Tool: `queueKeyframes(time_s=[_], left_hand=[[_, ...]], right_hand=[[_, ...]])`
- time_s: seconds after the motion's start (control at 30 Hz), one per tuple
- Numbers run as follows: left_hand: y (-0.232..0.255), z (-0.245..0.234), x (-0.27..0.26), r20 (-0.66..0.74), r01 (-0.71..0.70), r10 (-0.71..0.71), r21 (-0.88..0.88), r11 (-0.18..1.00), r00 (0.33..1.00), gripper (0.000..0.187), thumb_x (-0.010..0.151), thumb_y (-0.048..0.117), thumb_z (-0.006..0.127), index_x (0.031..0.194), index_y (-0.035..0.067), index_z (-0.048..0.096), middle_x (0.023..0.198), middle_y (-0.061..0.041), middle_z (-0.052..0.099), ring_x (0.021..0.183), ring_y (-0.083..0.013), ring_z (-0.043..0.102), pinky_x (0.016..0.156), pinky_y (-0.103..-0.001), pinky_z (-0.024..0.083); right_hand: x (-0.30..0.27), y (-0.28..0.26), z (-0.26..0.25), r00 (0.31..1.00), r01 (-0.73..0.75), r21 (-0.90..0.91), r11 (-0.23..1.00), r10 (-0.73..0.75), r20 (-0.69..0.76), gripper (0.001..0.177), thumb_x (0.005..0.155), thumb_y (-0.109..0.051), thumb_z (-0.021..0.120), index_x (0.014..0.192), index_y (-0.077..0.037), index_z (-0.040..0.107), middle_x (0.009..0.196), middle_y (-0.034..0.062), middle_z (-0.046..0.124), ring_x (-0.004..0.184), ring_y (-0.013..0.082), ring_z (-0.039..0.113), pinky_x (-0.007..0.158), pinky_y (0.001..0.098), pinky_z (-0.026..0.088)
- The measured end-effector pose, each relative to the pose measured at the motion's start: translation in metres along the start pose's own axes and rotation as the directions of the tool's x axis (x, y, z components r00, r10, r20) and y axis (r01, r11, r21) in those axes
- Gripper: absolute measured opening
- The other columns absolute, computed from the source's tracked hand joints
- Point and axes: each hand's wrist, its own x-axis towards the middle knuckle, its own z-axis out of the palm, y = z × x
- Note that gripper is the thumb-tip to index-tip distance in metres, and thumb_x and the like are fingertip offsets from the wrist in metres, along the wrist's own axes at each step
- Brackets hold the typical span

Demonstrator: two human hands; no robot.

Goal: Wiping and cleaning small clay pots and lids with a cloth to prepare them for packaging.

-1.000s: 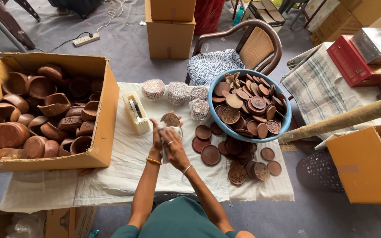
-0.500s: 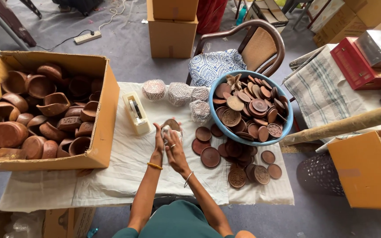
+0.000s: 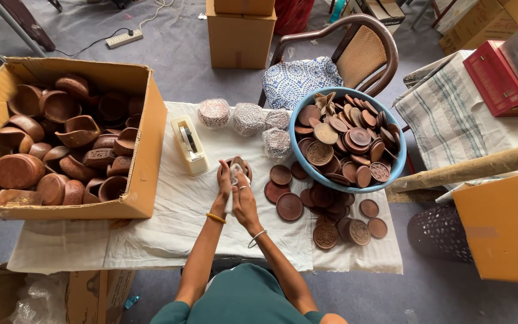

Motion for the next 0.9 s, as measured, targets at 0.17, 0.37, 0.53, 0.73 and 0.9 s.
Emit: queueKeyframes(time_s=[0.17,0.37,0.53,0.73,0.9], left_hand=[[0.073,0.090,-0.048,0.096,0.370,-0.368,0.000,0.929,0.925,0.088,0.090,0.076,0.027,0.145,0.012,0.048,0.135,-0.018,0.066,0.117,-0.0287,0.068,0.101,-0.041,0.056],[0.064,0.072,-0.034,-0.028,0.062,-0.060,0.052,0.997,0.998,0.091,0.099,0.074,0.033,0.146,-0.002,0.046,0.147,-0.019,0.055,0.129,-0.0259,0.060,0.107,-0.047,0.050],[0.041,0.038,-0.023,0.102,0.092,-0.096,0.051,0.995,0.990,0.102,0.096,0.083,0.022,0.148,0.001,0.050,0.133,-0.023,0.065,0.111,-0.0336,0.064,0.093,-0.050,0.054],[0.043,0.037,-0.029,0.126,0.342,-0.361,0.151,0.927,0.924,0.110,0.084,0.089,0.026,0.158,0.008,0.036,0.159,-0.009,0.044,0.144,-0.0232,0.044,0.118,-0.038,0.038],[0.043,0.052,-0.015,0.084,0.292,-0.297,0.061,0.954,0.951,0.107,0.082,0.087,0.028,0.158,0.013,0.040,0.152,-0.002,0.052,0.133,-0.0168,0.053,0.109,-0.032,0.046]], right_hand=[[0.034,0.046,0.004,0.817,0.505,-0.403,0.763,-0.573,-0.061,0.049,0.109,-0.023,0.042,0.156,-0.012,0.046,0.167,0.0177,0.036,0.156,0.0384,0.031,0.127,0.0553,0.020],[0.033,0.052,-0.006,0.897,0.359,-0.282,0.890,-0.413,-0.160,0.051,0.109,-0.021,0.043,0.158,-0.008,0.038,0.166,0.0189,0.029,0.153,0.0410,0.025,0.123,0.0531,0.026],[0.006,0.026,0.005,0.889,0.443,-0.256,0.859,-0.459,0.000,0.048,0.107,-0.021,0.045,0.155,-0.012,0.043,0.163,0.0162,0.041,0.150,0.0382,0.040,0.123,0.0514,0.032],[0.035,0.038,-0.012,0.815,0.508,-0.353,0.786,-0.571,-0.100,0.051,0.108,-0.017,0.044,0.158,-0.011,0.040,0.166,0.0234,0.036,0.155,0.0416,0.033,0.127,0.0513,0.025],[0.017,0.031,-0.010,0.873,0.401,-0.278,0.873,-0.456,-0.171,0.054,0.109,-0.017,0.043,0.160,-0.007,0.029,0.165,0.0271,0.029,0.152,0.0424,0.028,0.122,0.0495,0.029]])
